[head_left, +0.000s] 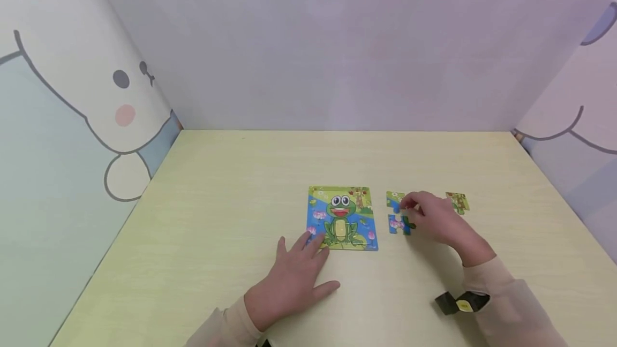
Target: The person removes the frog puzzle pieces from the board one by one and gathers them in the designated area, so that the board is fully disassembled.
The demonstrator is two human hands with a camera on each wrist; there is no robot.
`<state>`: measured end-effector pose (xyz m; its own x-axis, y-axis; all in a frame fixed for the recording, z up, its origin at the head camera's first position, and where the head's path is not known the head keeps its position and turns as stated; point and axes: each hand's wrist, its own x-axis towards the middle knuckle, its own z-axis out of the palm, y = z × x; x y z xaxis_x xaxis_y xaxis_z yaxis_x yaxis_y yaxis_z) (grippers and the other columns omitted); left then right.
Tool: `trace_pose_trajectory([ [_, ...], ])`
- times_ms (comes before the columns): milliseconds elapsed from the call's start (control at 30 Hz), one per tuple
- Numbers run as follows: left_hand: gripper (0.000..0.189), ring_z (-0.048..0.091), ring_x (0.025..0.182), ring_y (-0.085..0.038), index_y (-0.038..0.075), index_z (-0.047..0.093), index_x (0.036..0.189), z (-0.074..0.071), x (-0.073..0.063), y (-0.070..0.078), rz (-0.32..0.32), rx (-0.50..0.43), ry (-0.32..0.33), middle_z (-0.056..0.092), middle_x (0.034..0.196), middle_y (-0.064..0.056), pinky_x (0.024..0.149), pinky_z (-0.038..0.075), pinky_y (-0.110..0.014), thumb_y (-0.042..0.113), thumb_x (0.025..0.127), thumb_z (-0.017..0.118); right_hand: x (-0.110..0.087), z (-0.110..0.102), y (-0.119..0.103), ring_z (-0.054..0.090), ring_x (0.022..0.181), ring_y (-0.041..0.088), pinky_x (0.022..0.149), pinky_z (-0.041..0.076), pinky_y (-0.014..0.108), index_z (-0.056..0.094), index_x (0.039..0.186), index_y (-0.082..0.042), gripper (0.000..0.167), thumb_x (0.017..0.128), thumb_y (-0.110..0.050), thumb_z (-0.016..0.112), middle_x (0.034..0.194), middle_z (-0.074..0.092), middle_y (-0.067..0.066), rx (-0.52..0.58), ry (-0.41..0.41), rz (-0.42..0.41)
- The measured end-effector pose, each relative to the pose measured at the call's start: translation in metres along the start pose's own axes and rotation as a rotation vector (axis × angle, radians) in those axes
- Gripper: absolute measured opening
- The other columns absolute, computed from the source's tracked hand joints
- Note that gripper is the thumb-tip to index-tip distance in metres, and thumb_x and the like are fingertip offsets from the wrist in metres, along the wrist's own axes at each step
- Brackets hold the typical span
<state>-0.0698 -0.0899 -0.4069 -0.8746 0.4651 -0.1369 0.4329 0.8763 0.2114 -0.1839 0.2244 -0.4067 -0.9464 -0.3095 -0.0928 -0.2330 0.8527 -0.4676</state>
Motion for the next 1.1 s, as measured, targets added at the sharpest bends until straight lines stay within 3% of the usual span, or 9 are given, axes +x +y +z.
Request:
trace_pose_trajectory([
  [133, 0.065, 0.044, 0.150, -0.037, 0.012, 0.064, 0.142, 0.001, 0.000, 0.000, -0.001, 0.001, 0.004, 0.050, 0.161, -0.009, 0.107, 0.037, -0.079, 0.061, 0.099, 0.060, 0.001, -0.002, -0.004, 0.062, 0.091, 0.031, 0.087, 0.041, 0.056, 0.071, 0.117, -0.001, 0.020, 0.101, -0.004, 0.061, 0.113, 0.071, 0.019, -0.021, 0.085, -0.033],
  [267, 0.065, 0.044, 0.151, -0.037, 0.012, 0.064, 0.142, 0.000, 0.001, 0.001, -0.003, 0.003, 0.001, 0.050, 0.161, -0.009, 0.107, 0.036, -0.078, 0.061, 0.099, 0.061, 0.003, -0.003, -0.015, 0.059, 0.085, 0.025, 0.081, 0.035, 0.049, 0.070, 0.120, 0.000, 0.021, 0.101, -0.004, 0.062, 0.109, 0.071, 0.015, -0.021, 0.111, -0.069],
  [467, 0.065, 0.044, 0.150, -0.037, 0.013, 0.064, 0.142, 0.000, 0.002, 0.003, -0.004, 0.007, -0.001, 0.050, 0.161, -0.008, 0.107, 0.036, -0.078, 0.061, 0.098, 0.062, 0.006, 0.005, -0.033, 0.053, 0.077, 0.013, 0.085, 0.029, 0.051, 0.070, 0.122, -0.002, 0.023, 0.100, -0.006, 0.062, 0.106, 0.071, 0.008, -0.010, 0.068, -0.117],
  [767, 0.065, 0.045, 0.150, -0.037, 0.013, 0.065, 0.141, -0.001, 0.002, 0.004, -0.004, 0.013, -0.003, 0.051, 0.161, -0.009, 0.106, 0.038, -0.078, 0.062, 0.098, 0.062, 0.014, 0.029, -0.054, 0.055, 0.082, 0.016, 0.085, 0.029, 0.047, 0.070, 0.124, -0.005, 0.028, 0.097, -0.010, 0.072, 0.110, 0.073, 0.007, 0.016, 0.003, -0.130],
  [900, 0.065, 0.045, 0.150, -0.037, 0.013, 0.065, 0.141, 0.000, 0.002, 0.004, -0.002, 0.016, 0.002, 0.051, 0.161, -0.009, 0.106, 0.038, -0.078, 0.062, 0.098, 0.062, 0.017, 0.038, -0.062, 0.064, 0.098, 0.023, 0.091, 0.032, 0.051, 0.069, 0.127, -0.006, 0.032, 0.096, -0.013, 0.075, 0.119, 0.073, 0.008, 0.012, -0.008, -0.156],
  [1100, 0.065, 0.045, 0.150, -0.036, 0.013, 0.065, 0.140, 0.000, 0.002, 0.004, 0.006, 0.026, 0.006, 0.051, 0.161, -0.008, 0.105, 0.039, -0.077, 0.062, 0.098, 0.061, 0.019, 0.049, -0.072, 0.064, 0.117, 0.029, 0.097, 0.036, 0.058, 0.064, 0.136, -0.007, 0.040, 0.098, -0.016, 0.074, 0.132, 0.069, 0.012, -0.025, 0.000, -0.188],
])
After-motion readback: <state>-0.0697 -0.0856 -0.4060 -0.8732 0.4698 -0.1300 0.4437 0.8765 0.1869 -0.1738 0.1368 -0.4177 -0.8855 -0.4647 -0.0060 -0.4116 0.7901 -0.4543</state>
